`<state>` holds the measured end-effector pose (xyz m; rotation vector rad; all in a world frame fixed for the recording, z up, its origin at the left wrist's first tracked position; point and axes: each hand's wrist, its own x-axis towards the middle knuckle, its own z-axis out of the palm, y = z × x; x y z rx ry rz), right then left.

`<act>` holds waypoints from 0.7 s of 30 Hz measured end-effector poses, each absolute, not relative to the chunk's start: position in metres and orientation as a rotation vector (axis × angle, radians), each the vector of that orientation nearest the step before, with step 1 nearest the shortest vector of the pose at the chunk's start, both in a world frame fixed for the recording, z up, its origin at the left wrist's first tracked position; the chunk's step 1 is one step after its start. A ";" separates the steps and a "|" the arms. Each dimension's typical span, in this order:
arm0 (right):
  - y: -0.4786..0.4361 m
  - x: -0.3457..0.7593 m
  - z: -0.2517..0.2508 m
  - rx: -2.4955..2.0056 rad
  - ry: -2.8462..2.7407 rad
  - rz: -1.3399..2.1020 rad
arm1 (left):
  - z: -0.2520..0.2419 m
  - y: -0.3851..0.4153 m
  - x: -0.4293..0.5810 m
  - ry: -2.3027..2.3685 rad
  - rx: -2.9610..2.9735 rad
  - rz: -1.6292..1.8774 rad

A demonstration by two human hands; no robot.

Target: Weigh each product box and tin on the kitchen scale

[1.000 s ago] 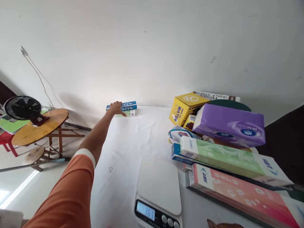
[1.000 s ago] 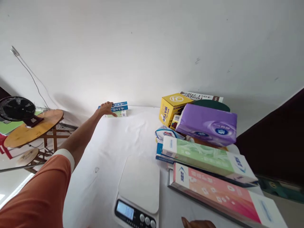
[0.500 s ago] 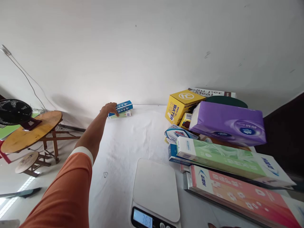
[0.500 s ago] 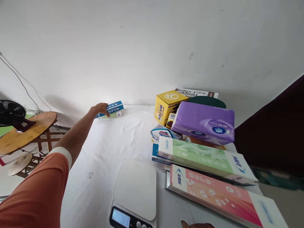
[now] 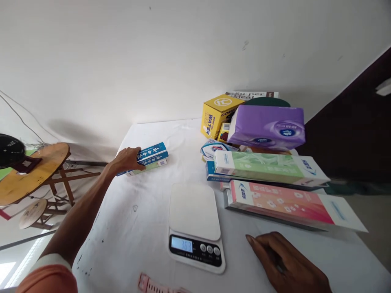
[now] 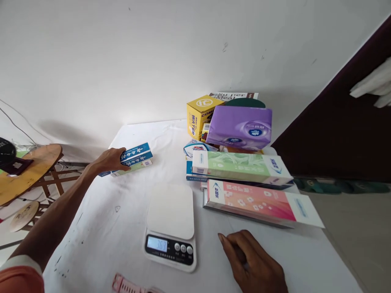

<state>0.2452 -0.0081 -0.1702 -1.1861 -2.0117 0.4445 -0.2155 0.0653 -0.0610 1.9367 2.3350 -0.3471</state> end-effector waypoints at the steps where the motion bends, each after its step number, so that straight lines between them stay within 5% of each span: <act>1: -0.009 0.245 -0.169 -1.178 -2.011 0.431 | -0.061 0.053 -0.207 2.327 1.940 -0.355; 21: -0.014 0.242 -0.178 -1.065 -2.028 0.379 | -0.056 -0.062 -0.159 2.203 2.129 0.398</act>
